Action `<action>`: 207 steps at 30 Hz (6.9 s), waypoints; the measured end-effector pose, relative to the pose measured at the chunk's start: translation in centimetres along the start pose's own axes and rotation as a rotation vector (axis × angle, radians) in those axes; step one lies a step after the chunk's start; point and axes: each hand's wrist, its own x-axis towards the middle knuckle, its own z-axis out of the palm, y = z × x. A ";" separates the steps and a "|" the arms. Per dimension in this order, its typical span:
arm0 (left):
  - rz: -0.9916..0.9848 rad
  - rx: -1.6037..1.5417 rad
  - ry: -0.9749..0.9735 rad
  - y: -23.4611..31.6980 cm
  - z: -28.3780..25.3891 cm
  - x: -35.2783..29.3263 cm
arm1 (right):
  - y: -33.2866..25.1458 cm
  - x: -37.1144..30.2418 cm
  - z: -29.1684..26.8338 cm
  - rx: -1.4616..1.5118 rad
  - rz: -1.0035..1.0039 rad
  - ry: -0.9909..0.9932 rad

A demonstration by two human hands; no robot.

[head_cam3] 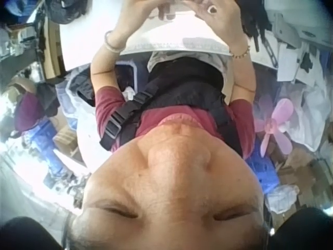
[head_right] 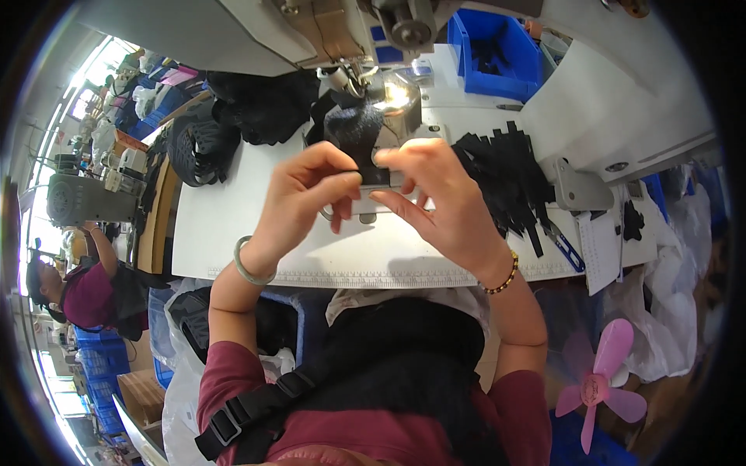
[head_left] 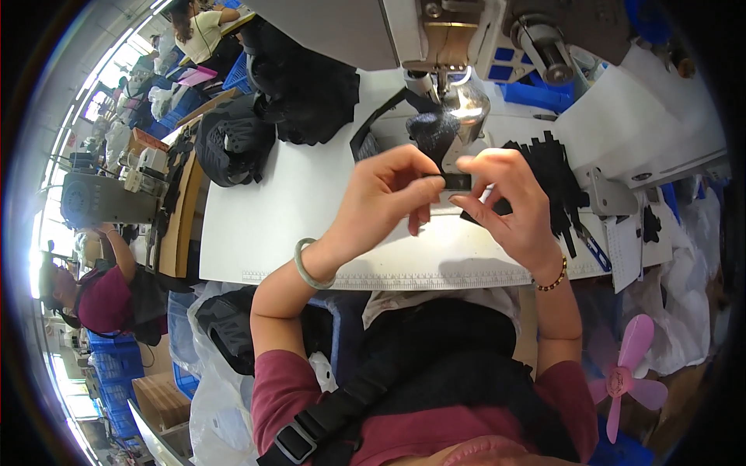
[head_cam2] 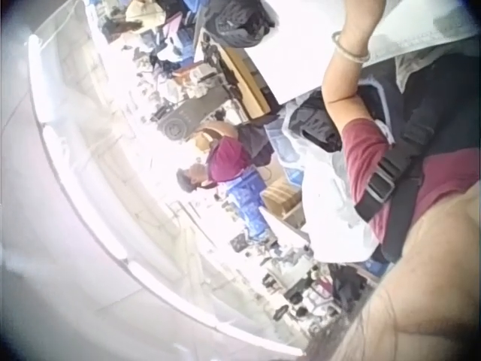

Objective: Stitching black shoe components together using an industrial sewing machine.

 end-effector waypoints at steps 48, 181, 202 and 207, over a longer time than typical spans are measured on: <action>-0.159 0.123 0.055 2.0 -3.2 5.7 | 2.3 1.6 5.7 0.188 0.153 0.348; -0.100 0.083 0.918 -8.8 -46.9 1.8 | 1.8 -2.0 13.3 0.185 -0.009 -0.718; 0.857 1.613 0.554 12.2 -21.2 13.1 | 2.4 -2.3 13.7 0.224 0.021 -0.720; 0.385 2.222 0.428 7.1 -18.4 20.5 | 2.0 -2.7 13.1 0.149 -0.028 -0.719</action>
